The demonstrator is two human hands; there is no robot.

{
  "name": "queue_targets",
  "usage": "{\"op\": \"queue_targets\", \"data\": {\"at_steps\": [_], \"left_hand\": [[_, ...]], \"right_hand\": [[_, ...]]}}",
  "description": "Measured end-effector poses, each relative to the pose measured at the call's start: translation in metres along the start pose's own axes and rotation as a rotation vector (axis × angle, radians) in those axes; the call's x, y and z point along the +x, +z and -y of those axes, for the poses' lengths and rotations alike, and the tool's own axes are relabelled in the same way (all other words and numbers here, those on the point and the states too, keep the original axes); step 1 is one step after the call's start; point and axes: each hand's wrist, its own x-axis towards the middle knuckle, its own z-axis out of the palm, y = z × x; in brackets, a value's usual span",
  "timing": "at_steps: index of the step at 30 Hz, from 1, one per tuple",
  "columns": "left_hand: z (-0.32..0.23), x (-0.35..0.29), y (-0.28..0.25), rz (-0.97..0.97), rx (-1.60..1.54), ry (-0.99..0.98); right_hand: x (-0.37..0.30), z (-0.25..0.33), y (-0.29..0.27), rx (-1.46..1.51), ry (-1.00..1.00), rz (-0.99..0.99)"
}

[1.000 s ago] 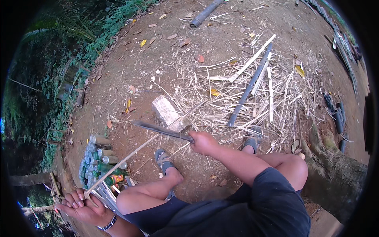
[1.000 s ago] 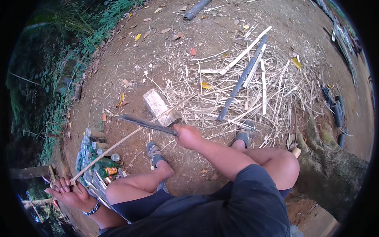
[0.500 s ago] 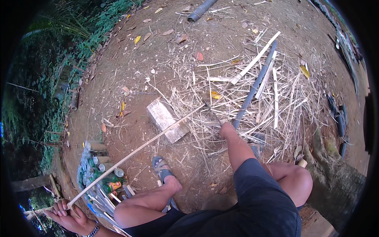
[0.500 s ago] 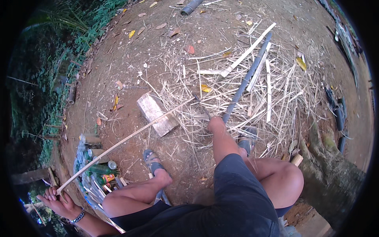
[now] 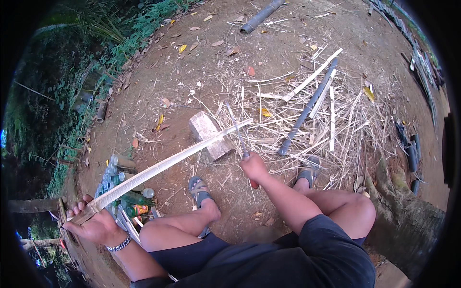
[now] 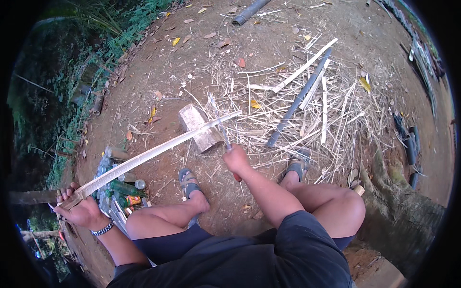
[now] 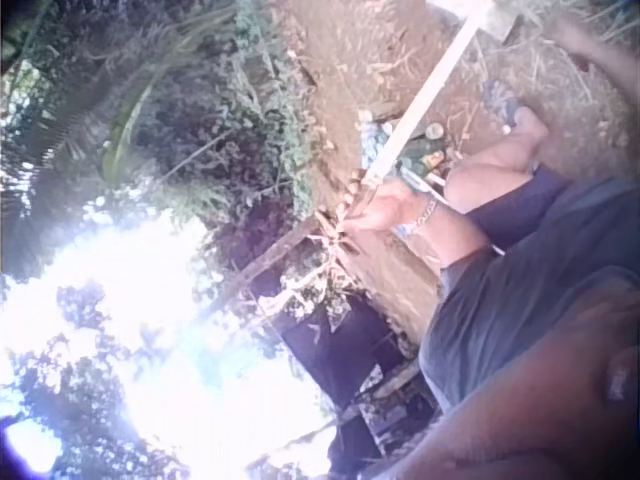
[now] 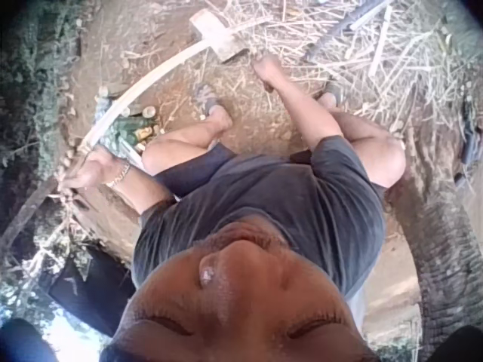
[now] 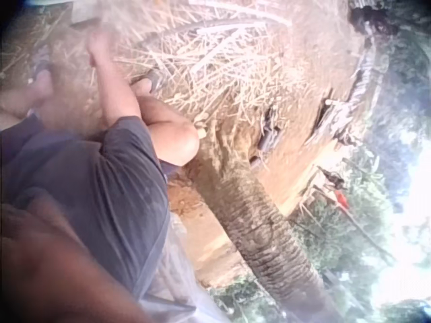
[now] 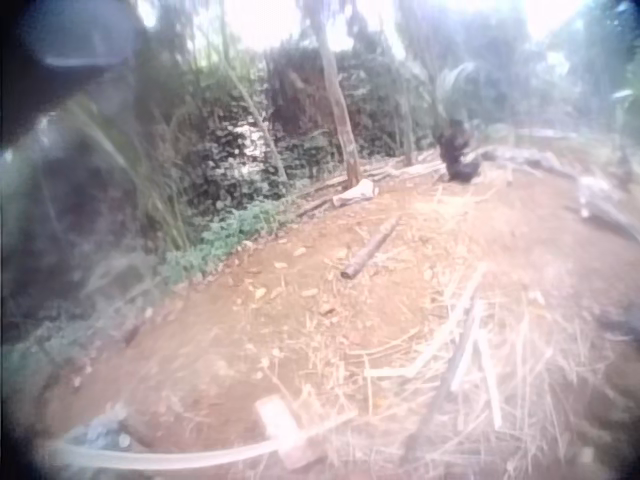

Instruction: The person shaves a long bamboo strip with a machete while holding it against a wooden block, working in an outdoor manufacturing area.

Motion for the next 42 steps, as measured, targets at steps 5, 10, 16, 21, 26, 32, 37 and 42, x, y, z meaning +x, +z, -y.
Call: {"op": "queue_targets", "data": {"at_steps": [5, 10, 16, 21, 26, 32, 37, 42], "left_hand": [[-0.018, -0.024, 0.003, 0.130, -0.093, 0.018], [-0.028, -0.064, 0.029, -0.100, 0.047, 0.103], [-0.031, -0.073, 0.048, -0.273, 0.145, 0.141], [-0.033, -0.069, 0.032, -0.226, 0.191, 0.161], [-0.036, -0.089, 0.048, -0.116, 0.121, 0.141], [-0.032, -0.083, 0.053, -0.210, 0.154, 0.187], [-0.035, -0.081, 0.046, -0.025, 0.071, 0.114], [-0.023, -0.078, 0.058, -0.203, 0.171, 0.158]], "right_hand": [[-0.110, 0.120, -0.003, -0.216, -0.407, 0.235], [-0.162, 0.140, 0.018, -0.252, -0.748, 0.205], [-0.090, 0.047, 0.015, -0.332, -0.314, 0.081], [-0.151, 0.103, 0.036, -0.293, -0.628, 0.161], [-0.092, 0.065, 0.020, -0.338, -0.212, 0.068], [-0.124, 0.099, 0.017, -0.370, -0.336, 0.220], [-0.084, 0.064, 0.017, -0.323, -0.379, 0.130], [-0.060, 0.053, 0.012, -0.355, -0.157, -0.005]]}}
